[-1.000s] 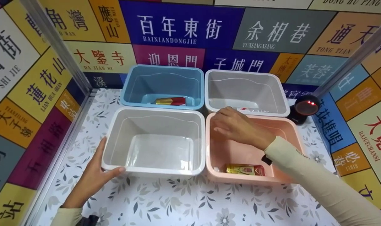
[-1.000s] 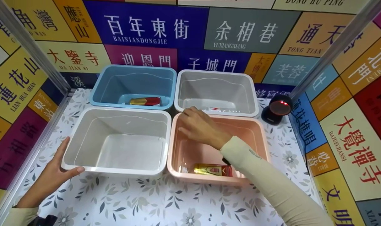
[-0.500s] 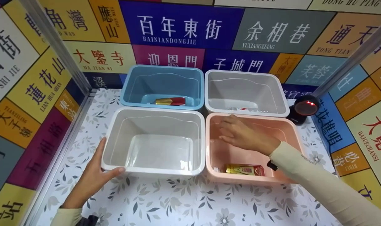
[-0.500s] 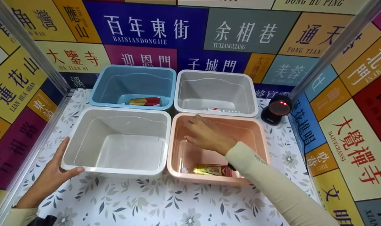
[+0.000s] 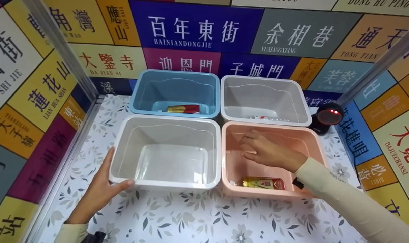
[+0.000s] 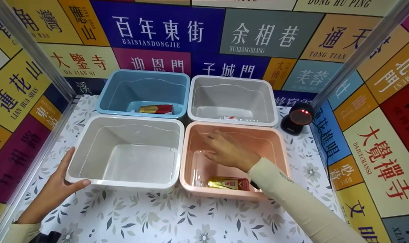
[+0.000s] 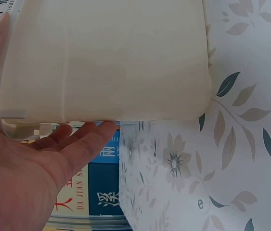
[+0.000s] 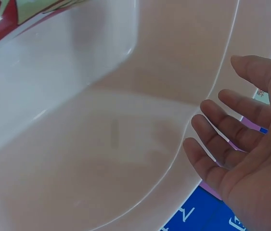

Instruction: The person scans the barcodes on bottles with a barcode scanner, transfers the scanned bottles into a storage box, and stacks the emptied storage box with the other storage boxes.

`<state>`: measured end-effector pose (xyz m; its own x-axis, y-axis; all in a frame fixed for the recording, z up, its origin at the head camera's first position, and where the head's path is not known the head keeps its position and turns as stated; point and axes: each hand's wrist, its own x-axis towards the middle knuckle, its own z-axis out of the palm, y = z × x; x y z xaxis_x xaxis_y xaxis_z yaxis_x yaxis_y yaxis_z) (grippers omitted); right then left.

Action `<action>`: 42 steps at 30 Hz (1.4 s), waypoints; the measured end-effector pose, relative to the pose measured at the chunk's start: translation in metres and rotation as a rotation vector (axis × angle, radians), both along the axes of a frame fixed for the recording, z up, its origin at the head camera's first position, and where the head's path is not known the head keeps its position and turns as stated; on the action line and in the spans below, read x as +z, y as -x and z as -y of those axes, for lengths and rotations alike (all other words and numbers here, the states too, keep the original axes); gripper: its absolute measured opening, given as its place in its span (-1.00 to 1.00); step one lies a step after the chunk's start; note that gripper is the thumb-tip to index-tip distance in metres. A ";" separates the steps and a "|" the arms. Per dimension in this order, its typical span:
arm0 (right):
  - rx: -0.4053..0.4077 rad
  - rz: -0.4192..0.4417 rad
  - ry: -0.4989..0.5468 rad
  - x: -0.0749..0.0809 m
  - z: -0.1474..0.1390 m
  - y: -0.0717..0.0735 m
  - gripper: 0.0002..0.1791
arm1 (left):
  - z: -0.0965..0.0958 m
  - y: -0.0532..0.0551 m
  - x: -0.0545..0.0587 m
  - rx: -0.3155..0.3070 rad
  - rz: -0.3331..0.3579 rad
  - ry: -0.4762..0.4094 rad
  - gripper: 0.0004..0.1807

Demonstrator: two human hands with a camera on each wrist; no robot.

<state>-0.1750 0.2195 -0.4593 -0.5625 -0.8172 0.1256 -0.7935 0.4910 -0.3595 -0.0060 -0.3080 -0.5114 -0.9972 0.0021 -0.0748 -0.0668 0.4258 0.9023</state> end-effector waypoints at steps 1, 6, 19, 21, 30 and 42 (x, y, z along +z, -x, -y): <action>-0.002 0.012 -0.003 -0.001 -0.001 -0.001 -0.69 | 0.000 0.000 0.000 -0.001 -0.002 0.001 0.42; -0.021 0.080 -0.045 -0.001 -0.006 -0.005 -0.67 | 0.000 -0.001 0.000 0.001 -0.002 0.002 0.41; -0.023 0.133 -0.098 -0.007 -0.015 -0.011 -0.67 | 0.000 -0.001 0.000 -0.001 -0.012 0.008 0.41; -0.026 0.147 -0.109 -0.007 -0.015 -0.012 -0.66 | 0.000 -0.001 0.000 -0.005 -0.015 0.002 0.41; -0.036 0.252 -0.191 -0.011 -0.019 -0.011 -0.59 | 0.000 -0.001 0.000 -0.006 -0.008 -0.004 0.41; 0.050 0.378 -0.262 -0.021 -0.019 -0.008 -0.62 | -0.001 -0.001 0.001 -0.001 0.000 0.004 0.41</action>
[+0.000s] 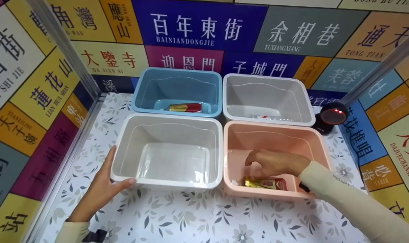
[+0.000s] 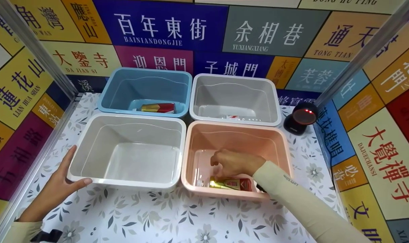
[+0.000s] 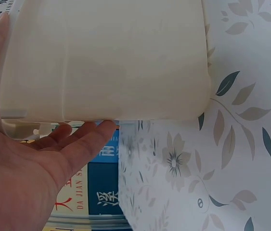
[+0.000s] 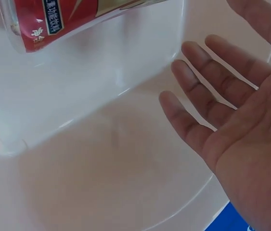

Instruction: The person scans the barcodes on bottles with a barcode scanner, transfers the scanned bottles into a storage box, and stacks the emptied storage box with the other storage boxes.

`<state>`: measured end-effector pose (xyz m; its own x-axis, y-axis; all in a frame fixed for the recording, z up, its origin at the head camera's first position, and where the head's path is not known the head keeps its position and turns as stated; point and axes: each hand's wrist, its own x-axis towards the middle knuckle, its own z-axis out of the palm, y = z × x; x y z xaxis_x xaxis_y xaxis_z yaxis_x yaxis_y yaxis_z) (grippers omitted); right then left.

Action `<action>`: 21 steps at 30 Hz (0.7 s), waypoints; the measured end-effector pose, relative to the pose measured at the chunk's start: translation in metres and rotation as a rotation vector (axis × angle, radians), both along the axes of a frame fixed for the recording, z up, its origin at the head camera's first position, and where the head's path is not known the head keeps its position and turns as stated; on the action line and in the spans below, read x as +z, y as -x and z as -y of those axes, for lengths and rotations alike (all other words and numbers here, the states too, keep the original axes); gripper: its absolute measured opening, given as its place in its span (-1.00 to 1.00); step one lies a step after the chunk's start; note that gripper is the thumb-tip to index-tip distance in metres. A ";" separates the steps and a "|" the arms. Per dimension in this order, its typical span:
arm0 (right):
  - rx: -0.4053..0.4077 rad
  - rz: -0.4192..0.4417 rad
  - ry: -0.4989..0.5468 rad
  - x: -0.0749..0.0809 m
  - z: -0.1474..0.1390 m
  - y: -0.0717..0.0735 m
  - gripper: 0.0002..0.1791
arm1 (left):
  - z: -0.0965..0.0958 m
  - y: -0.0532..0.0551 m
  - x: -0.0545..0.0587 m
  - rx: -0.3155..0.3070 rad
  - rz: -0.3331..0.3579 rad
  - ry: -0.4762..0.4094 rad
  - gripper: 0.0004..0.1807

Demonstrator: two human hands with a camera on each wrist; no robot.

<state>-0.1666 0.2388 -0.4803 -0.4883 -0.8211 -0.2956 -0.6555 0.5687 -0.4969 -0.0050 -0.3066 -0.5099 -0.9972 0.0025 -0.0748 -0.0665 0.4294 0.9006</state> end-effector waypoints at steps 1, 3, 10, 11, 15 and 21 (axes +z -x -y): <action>-0.006 0.014 -0.015 -0.001 0.000 0.000 -0.60 | 0.000 0.000 0.000 0.001 -0.002 0.000 0.41; -0.021 0.044 -0.049 -0.002 0.000 -0.002 -0.57 | -0.001 0.000 0.000 0.003 -0.001 -0.003 0.41; -0.021 0.081 -0.121 -0.008 0.000 -0.005 -0.55 | 0.000 0.000 0.001 0.003 0.009 -0.005 0.42; -0.018 0.081 -0.129 -0.009 -0.001 -0.005 -0.55 | 0.000 0.001 0.001 0.004 0.011 -0.003 0.42; -0.024 0.096 -0.165 -0.012 -0.001 -0.004 -0.54 | 0.000 0.001 0.001 0.007 0.024 0.003 0.42; -0.036 0.108 -0.216 -0.017 0.000 -0.004 -0.48 | 0.000 0.002 0.001 0.010 0.029 -0.002 0.42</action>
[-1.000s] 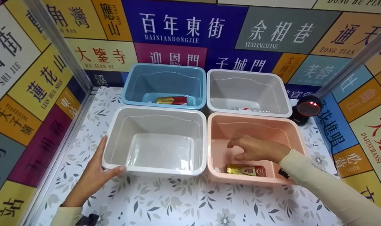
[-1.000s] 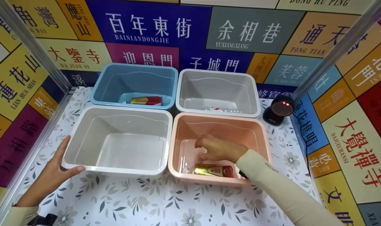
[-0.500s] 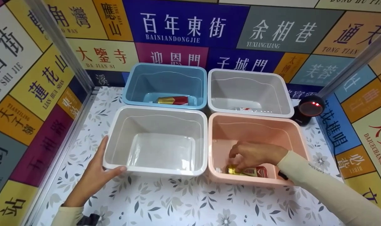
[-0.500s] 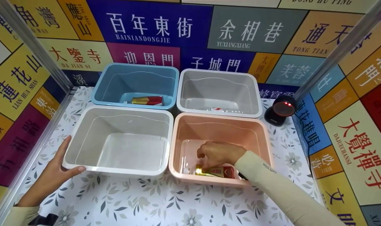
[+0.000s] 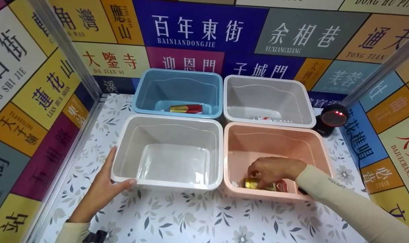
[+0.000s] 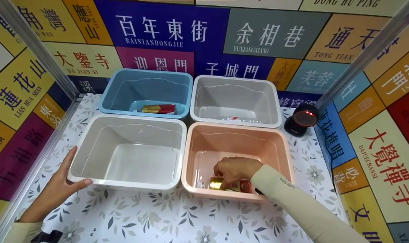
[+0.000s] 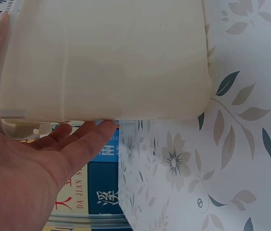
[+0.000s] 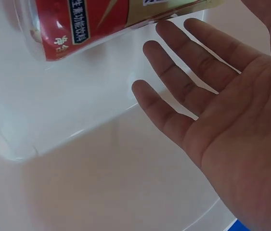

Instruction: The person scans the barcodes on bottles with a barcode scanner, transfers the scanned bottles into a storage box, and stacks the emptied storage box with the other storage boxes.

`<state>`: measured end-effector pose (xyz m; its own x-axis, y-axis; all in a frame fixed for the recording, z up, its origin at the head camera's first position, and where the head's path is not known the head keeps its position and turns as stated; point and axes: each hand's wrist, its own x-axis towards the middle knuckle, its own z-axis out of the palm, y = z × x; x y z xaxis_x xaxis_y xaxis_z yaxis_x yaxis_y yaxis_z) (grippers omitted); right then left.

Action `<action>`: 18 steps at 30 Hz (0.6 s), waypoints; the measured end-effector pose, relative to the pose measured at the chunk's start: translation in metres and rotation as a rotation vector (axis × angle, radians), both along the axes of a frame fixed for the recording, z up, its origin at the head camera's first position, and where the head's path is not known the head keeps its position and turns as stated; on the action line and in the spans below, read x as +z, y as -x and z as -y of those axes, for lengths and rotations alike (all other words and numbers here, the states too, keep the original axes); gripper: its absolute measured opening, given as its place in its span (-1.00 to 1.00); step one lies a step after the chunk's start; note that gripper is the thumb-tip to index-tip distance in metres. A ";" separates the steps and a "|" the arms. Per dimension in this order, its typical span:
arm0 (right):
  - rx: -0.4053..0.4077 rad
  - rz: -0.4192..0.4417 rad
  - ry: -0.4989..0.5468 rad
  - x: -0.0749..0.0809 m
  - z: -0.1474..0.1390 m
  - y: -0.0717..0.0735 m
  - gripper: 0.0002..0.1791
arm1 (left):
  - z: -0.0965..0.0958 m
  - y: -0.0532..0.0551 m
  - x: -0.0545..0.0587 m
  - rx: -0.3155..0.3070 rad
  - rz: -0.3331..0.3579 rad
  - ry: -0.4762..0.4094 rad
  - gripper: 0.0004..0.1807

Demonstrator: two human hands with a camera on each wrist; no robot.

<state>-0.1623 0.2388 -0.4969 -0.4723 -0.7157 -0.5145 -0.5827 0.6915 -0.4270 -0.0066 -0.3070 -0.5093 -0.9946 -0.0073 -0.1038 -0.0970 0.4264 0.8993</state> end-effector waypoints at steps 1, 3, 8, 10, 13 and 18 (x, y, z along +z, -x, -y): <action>0.002 0.002 -0.006 -0.001 0.001 0.000 -0.49 | 0.000 0.000 0.000 0.001 -0.001 -0.002 0.42; 0.005 0.008 -0.014 -0.002 0.002 0.000 -0.54 | 0.000 0.000 0.000 -0.001 -0.008 0.004 0.42; 0.022 0.034 -0.010 -0.001 0.003 0.000 -0.64 | -0.001 0.001 0.000 -0.007 -0.027 0.006 0.42; 0.022 0.038 -0.018 0.000 0.003 0.000 -0.66 | -0.001 0.002 -0.001 -0.007 -0.025 -0.007 0.42; 0.000 0.054 -0.049 0.001 0.004 0.000 -0.65 | -0.001 0.002 -0.001 -0.006 -0.014 -0.021 0.42; -0.009 0.075 -0.072 0.000 0.006 -0.003 -0.69 | 0.000 0.000 0.000 -0.002 0.002 -0.006 0.43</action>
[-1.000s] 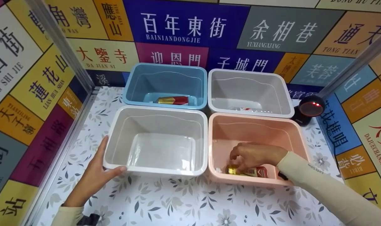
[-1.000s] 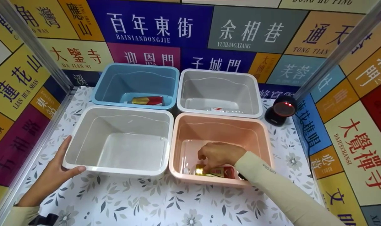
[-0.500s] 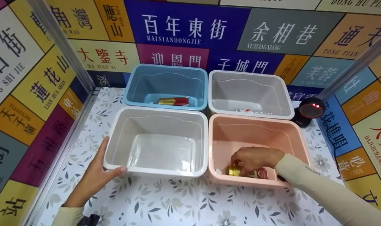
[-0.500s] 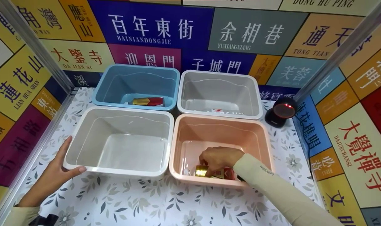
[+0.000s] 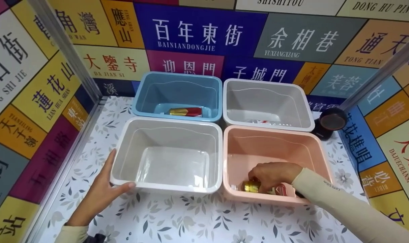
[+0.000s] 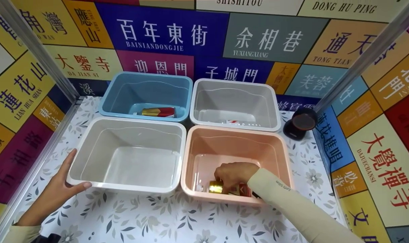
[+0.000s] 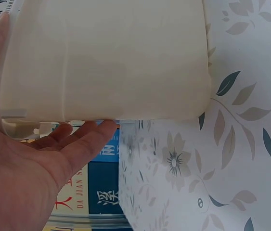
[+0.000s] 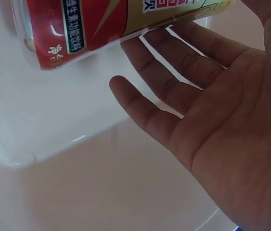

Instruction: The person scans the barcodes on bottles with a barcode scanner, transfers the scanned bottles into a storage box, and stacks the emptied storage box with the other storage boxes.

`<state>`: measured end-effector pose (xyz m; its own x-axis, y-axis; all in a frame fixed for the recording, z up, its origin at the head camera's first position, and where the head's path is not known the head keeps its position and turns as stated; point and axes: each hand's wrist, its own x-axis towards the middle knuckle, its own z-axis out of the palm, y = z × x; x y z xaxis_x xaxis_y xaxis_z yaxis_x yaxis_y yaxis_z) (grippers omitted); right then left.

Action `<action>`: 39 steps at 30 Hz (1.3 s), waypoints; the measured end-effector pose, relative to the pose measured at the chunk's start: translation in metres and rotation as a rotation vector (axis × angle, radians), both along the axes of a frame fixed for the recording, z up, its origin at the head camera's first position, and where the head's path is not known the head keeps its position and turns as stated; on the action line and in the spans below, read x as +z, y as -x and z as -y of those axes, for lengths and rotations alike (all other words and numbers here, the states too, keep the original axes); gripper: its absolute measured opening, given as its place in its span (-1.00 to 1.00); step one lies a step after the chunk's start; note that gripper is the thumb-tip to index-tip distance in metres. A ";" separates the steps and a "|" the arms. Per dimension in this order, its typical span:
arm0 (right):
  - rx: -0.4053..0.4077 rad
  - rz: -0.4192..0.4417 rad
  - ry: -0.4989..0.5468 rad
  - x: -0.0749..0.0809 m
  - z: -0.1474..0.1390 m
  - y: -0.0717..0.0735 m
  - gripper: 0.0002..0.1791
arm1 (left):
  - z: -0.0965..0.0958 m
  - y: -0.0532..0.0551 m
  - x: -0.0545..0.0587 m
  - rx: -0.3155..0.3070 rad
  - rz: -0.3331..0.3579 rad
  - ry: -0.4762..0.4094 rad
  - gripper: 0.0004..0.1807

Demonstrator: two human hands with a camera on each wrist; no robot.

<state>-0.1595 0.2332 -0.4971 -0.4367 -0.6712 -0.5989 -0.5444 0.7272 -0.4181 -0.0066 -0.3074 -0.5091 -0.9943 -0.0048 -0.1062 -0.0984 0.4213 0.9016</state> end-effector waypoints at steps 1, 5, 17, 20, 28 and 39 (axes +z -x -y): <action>0.001 0.002 0.000 -0.001 0.000 -0.001 -0.72 | 0.000 0.000 0.000 -0.001 0.001 0.003 0.43; 0.011 -0.009 0.003 0.000 0.002 -0.001 -0.80 | 0.001 -0.001 0.000 0.003 -0.003 0.015 0.44; -0.042 -0.018 0.001 0.027 0.001 0.003 -0.64 | 0.001 0.001 -0.001 -0.013 -0.016 0.010 0.41; -0.058 -0.023 0.012 0.035 -0.002 0.005 -0.57 | 0.001 0.001 -0.001 -0.014 -0.012 0.011 0.41; -0.057 -0.033 0.075 0.050 -0.010 0.012 -0.62 | 0.001 0.001 -0.001 -0.016 0.001 0.006 0.41; -0.061 -0.064 0.099 0.063 -0.018 0.016 -0.60 | 0.001 0.001 -0.001 -0.023 -0.018 0.005 0.39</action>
<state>-0.1757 0.2512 -0.4343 -0.5141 -0.6966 -0.5005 -0.5280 0.7169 -0.4553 -0.0076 -0.3082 -0.5101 -0.9960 0.0172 -0.0879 -0.0722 0.4274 0.9012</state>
